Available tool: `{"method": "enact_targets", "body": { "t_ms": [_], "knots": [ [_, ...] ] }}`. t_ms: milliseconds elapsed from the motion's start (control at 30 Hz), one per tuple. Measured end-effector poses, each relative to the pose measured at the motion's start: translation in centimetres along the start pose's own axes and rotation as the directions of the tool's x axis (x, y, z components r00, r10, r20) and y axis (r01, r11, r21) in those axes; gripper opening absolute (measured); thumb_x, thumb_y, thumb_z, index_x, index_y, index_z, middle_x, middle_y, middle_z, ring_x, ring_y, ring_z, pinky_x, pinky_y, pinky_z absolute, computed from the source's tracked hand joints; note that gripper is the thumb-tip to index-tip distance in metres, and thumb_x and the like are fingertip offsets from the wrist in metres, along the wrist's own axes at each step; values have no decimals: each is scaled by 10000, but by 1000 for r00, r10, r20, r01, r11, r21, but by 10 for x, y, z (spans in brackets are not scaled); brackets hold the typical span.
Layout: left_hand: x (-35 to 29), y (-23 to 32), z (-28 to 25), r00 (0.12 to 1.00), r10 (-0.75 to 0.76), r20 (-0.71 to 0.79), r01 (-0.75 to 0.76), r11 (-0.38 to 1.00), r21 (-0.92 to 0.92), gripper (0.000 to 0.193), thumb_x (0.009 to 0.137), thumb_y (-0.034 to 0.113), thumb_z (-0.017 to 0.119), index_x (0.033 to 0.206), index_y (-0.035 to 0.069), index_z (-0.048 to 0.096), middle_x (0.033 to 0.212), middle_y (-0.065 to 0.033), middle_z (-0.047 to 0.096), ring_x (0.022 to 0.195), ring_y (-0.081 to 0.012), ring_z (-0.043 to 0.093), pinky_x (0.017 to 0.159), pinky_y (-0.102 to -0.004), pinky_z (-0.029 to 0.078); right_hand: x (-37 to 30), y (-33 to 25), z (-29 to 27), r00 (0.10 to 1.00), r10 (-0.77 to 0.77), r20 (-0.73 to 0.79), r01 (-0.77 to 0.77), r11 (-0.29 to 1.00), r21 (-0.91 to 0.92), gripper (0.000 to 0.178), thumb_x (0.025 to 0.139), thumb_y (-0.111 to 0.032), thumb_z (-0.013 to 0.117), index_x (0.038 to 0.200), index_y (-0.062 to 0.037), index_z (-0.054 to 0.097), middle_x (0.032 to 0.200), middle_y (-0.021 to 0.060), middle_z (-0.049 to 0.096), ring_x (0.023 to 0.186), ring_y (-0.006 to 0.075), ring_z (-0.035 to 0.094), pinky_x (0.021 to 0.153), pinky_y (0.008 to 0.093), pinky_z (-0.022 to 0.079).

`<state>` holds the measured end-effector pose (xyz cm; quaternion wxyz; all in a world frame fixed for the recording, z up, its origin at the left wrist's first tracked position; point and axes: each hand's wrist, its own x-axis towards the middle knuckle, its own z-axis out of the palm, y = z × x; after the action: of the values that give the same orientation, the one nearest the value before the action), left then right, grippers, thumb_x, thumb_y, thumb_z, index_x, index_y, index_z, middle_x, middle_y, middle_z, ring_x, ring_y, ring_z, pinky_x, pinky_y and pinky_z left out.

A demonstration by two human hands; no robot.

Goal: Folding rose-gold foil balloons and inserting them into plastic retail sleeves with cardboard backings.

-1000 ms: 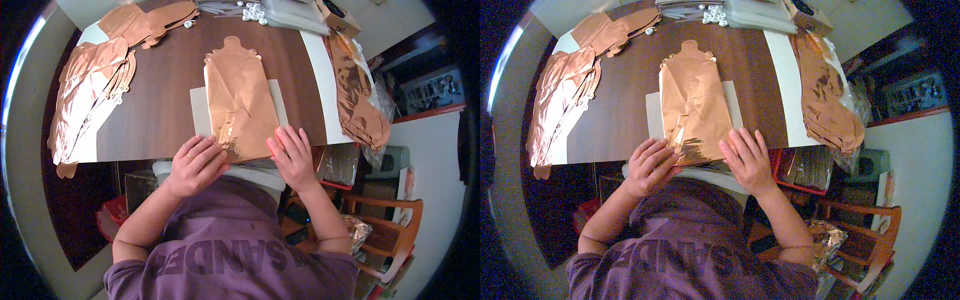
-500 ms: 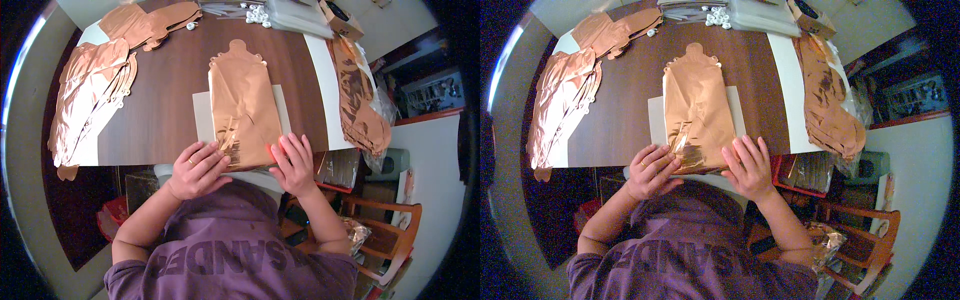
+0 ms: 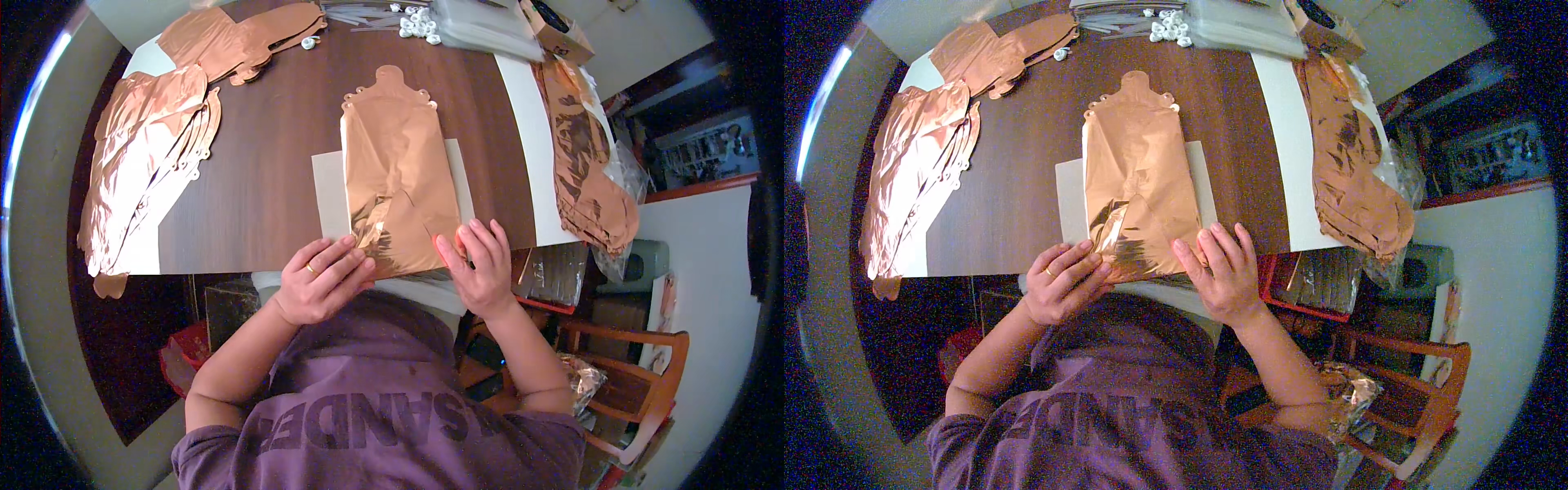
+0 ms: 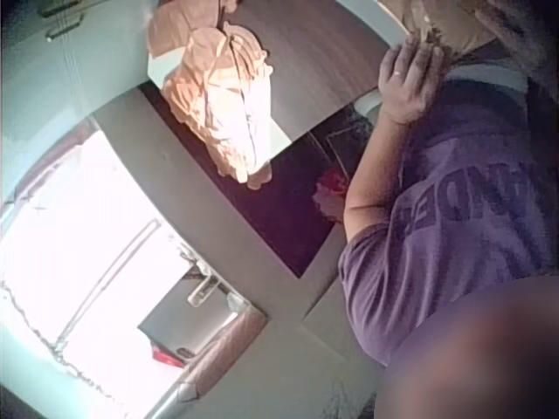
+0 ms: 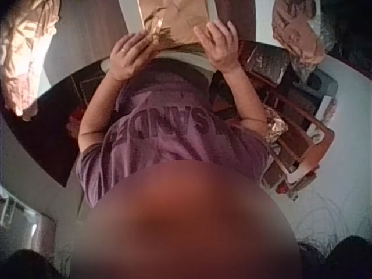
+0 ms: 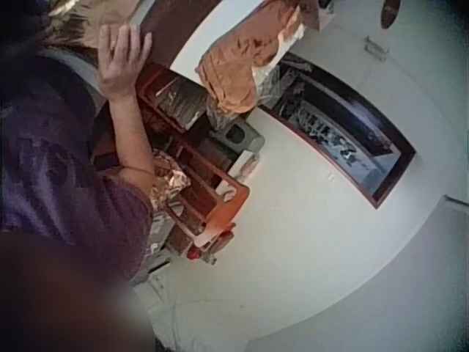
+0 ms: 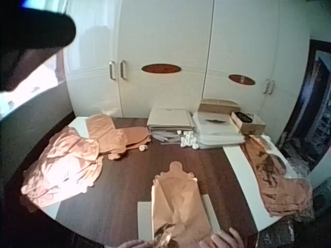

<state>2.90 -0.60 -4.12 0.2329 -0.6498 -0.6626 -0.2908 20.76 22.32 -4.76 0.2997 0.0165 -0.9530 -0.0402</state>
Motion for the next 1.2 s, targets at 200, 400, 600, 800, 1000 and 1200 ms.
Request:
{"method": "enact_targets", "body": {
  "t_ms": [200,400,600,800,1000,1200],
  "knots": [
    [3,-1,-6,999,33,29,-34,999,16,248,763,163,709,1003,103,723,1022,-47,679,1043,-218,652,881,-363,504,4,-1,-6,1000,-5,3,5,1000,4,315,857,-127,640,1169,-155,674,1152,110,569,1137,298,539,977,487,460],
    [11,-2,-21,999,23,43,-22,1000,-7,247,747,151,682,985,97,722,998,-34,685,984,-195,666,890,-387,497,21,-4,-27,999,-32,-9,33,994,106,292,782,-27,680,1074,-42,678,997,112,637,938,289,636,797,397,568],
    [80,-52,-77,971,236,-42,-231,969,93,284,740,126,641,1012,81,711,934,-32,680,873,-173,676,870,-410,512,94,26,-74,960,-245,-134,240,969,-56,228,829,-93,656,1038,-4,678,912,113,660,793,260,668,672,349,564],
    [155,-73,-140,871,488,-60,-424,807,411,239,731,138,685,955,64,721,938,-60,691,864,-197,686,826,-377,513,172,51,-104,871,-361,-332,265,916,-301,256,817,-108,642,1051,-10,679,1001,137,672,894,251,678,692,336,565],
    [57,-71,-59,919,351,177,-374,920,117,261,743,136,636,983,43,676,975,-80,628,991,-228,639,884,-400,514,88,33,-17,929,-369,-21,362,921,-143,297,817,-119,600,1083,3,650,1053,156,663,955,284,659,764,347,556],
    [43,-54,-44,915,220,338,-210,975,-67,335,748,145,622,1054,9,627,1005,-98,613,1044,-259,616,949,-425,492,60,-4,-16,966,-85,243,123,981,-148,354,853,-120,536,1150,67,582,1150,224,605,1099,357,579,965,481,461]
  ]
}}
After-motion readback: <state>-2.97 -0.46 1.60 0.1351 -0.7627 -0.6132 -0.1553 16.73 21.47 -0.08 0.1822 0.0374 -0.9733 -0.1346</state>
